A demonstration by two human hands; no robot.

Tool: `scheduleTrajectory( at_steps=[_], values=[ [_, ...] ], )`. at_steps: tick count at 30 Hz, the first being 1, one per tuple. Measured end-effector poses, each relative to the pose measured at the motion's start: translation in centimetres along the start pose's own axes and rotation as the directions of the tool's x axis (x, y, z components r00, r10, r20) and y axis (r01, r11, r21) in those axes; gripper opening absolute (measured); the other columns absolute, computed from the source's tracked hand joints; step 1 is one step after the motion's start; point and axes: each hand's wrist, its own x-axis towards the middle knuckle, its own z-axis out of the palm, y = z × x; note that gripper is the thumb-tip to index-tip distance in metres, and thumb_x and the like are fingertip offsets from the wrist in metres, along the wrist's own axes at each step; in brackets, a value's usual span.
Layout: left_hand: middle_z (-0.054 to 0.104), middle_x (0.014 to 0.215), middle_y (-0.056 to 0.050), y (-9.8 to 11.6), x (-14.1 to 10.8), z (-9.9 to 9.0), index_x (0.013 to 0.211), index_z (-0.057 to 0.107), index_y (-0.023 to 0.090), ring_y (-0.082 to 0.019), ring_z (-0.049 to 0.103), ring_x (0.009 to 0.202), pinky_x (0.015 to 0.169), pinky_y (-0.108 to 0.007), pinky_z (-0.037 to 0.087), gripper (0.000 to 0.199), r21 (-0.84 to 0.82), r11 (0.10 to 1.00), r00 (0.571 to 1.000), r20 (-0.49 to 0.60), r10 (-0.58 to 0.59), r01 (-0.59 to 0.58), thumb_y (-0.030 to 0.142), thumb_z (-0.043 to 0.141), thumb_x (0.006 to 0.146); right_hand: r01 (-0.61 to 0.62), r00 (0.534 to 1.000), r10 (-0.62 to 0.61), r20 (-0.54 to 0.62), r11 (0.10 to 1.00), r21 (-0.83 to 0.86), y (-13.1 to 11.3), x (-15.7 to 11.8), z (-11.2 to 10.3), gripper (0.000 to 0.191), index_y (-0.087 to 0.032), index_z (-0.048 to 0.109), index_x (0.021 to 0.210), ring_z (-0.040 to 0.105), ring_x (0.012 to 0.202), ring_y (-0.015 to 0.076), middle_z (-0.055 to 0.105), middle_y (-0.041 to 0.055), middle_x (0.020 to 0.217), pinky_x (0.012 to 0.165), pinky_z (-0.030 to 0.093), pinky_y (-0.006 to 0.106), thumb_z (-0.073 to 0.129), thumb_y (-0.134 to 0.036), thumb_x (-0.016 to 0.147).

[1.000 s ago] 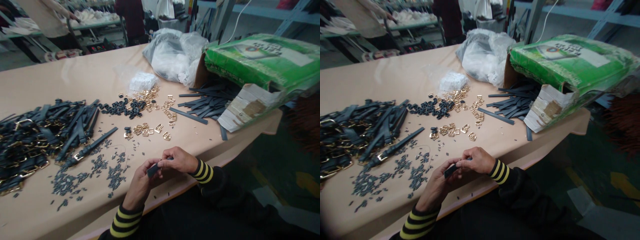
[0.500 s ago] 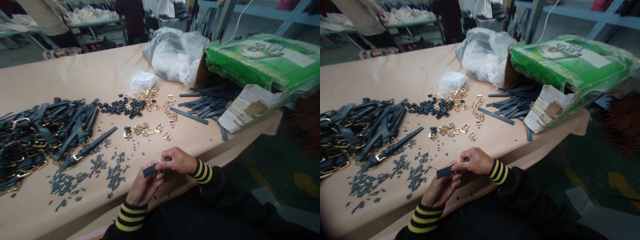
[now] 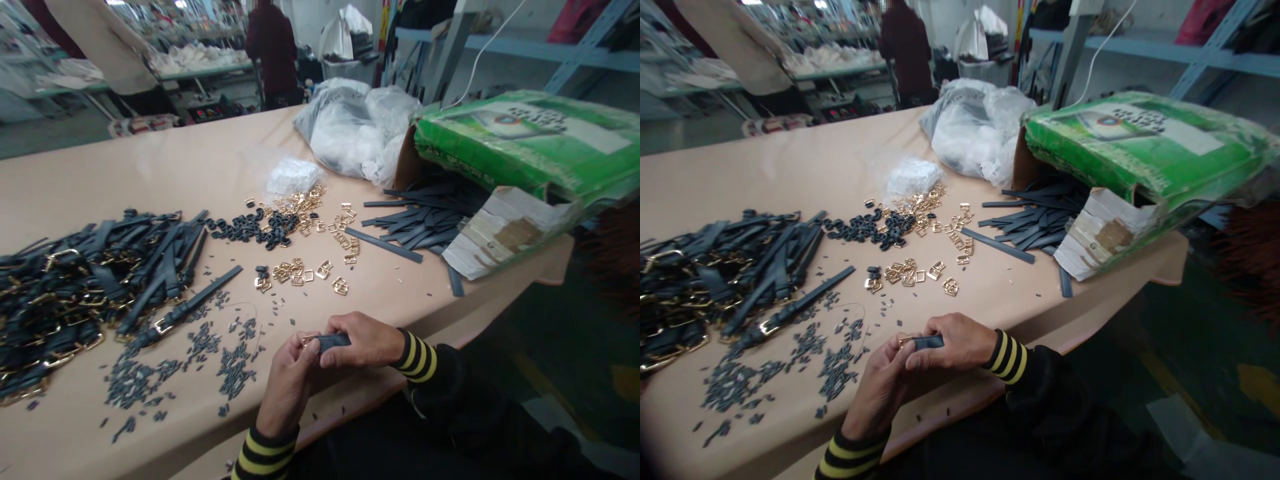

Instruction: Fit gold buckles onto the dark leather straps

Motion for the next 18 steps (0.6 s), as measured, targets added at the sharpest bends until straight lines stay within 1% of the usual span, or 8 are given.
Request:
scheduleTrajectory(
  at_steps=[3, 5, 8, 11, 13, 15, 17, 18],
  values=[
    [0.053, 0.057, 0.003, -0.5, 0.5, 0.2, 0.066, 0.052, 0.014, -0.008, 0.047, 0.056, 0.057, -0.020, 0.038, 0.021, 0.048, 0.994, 0.992, -0.078, 0.101, -0.098, 0.029, 0.065, 0.071, 0.012, 0.999, -0.008, -0.043, 0.996, 0.087, 0.3, 0.5, 0.5, 0.036, -0.012, 0.056, 0.073, 0.045, 0.055, 0.0087, 0.055, 0.0000, 0.061, 0.051, 0.034, 0.019, 0.057, -0.047, 0.076],
    [0.053, 0.059, 0.003, -0.6, 0.7, 0.2, 0.068, 0.051, 0.015, -0.008, 0.048, 0.055, 0.056, -0.019, 0.039, 0.020, 0.004, 0.992, 0.989, -0.086, 0.123, -0.123, 0.028, 0.067, 0.071, 0.016, 1.000, -0.018, 0.008, 0.976, 0.219, 0.6, 0.7, 0.4, 0.035, -0.012, 0.053, 0.073, 0.044, 0.051, 0.0071, 0.053, -0.0011, 0.059, 0.049, 0.034, 0.018, 0.054, -0.047, 0.079],
    [0.054, 0.067, 0.003, -0.4, 0.8, -0.3, 0.068, 0.050, 0.016, -0.006, 0.050, 0.055, 0.055, -0.018, 0.040, 0.021, -0.038, 0.990, 0.990, -0.044, 0.138, -0.139, 0.025, 0.069, 0.069, -0.034, 0.990, -0.021, 0.141, 0.926, 0.375, 1.1, 1.0, -0.1, 0.036, -0.013, 0.050, 0.076, 0.039, 0.043, 0.0045, 0.050, -0.0032, 0.057, 0.043, 0.030, 0.016, 0.050, -0.048, 0.081],
    [0.055, 0.072, 0.003, 0.4, 1.0, -1.1, 0.066, 0.048, 0.016, -0.007, 0.053, 0.058, 0.058, -0.019, 0.043, 0.022, 0.047, 0.988, 0.989, 0.028, 0.145, -0.146, 0.024, 0.068, 0.069, -0.079, 0.976, -0.011, 0.219, 0.913, 0.400, 1.4, 1.5, -0.4, 0.033, -0.013, 0.049, 0.078, 0.037, 0.040, 0.0037, 0.052, -0.0027, 0.059, 0.041, 0.029, 0.015, 0.050, -0.045, 0.081],
    [0.057, 0.072, 0.003, 1.1, 1.1, -1.6, 0.072, 0.051, 0.017, -0.009, 0.056, 0.059, 0.059, -0.021, 0.044, 0.019, 0.139, 0.984, 0.993, 0.046, 0.104, -0.110, 0.027, 0.067, 0.070, -0.042, 0.985, -0.006, 0.170, 0.960, 0.277, 1.2, 1.8, -0.2, 0.025, -0.013, 0.051, 0.078, 0.041, 0.043, 0.0049, 0.054, -0.0019, 0.058, 0.043, 0.031, 0.016, 0.051, -0.038, 0.082],
    [0.059, 0.069, 0.001, 1.8, 1.2, -2.1, 0.080, 0.055, 0.017, -0.010, 0.057, 0.058, 0.058, -0.022, 0.045, 0.018, 0.271, 0.960, 0.997, 0.045, 0.057, -0.067, 0.031, 0.063, 0.073, 0.038, 0.997, -0.040, 0.059, 0.999, 0.023, 0.6, 2.3, 0.0, 0.017, -0.013, 0.055, 0.077, 0.046, 0.048, 0.0069, 0.055, -0.0012, 0.056, 0.050, 0.034, 0.018, 0.051, -0.028, 0.083],
    [0.061, 0.063, -0.001, 2.3, 1.3, -2.7, 0.083, 0.058, 0.015, -0.011, 0.056, 0.055, 0.056, -0.022, 0.045, 0.021, 0.401, 0.914, 0.998, 0.035, 0.052, -0.062, 0.034, 0.060, 0.075, 0.092, 0.995, -0.097, -0.007, 0.962, -0.255, -0.4, 3.2, -0.1, 0.013, -0.013, 0.059, 0.078, 0.051, 0.054, 0.0092, 0.057, -0.0002, 0.056, 0.056, 0.036, 0.019, 0.051, -0.023, 0.083],
    [0.060, 0.061, -0.001, 2.5, 1.3, -2.9, 0.082, 0.059, 0.014, -0.011, 0.055, 0.053, 0.055, -0.022, 0.044, 0.022, 0.439, 0.895, 0.997, 0.020, 0.072, -0.074, 0.035, 0.059, 0.076, 0.113, 0.993, -0.115, 0.017, 0.927, -0.358, -1.0, 3.9, -0.3, 0.013, -0.014, 0.060, 0.080, 0.052, 0.056, 0.0102, 0.058, 0.0004, 0.057, 0.057, 0.036, 0.020, 0.051, -0.023, 0.082]
  ],
)
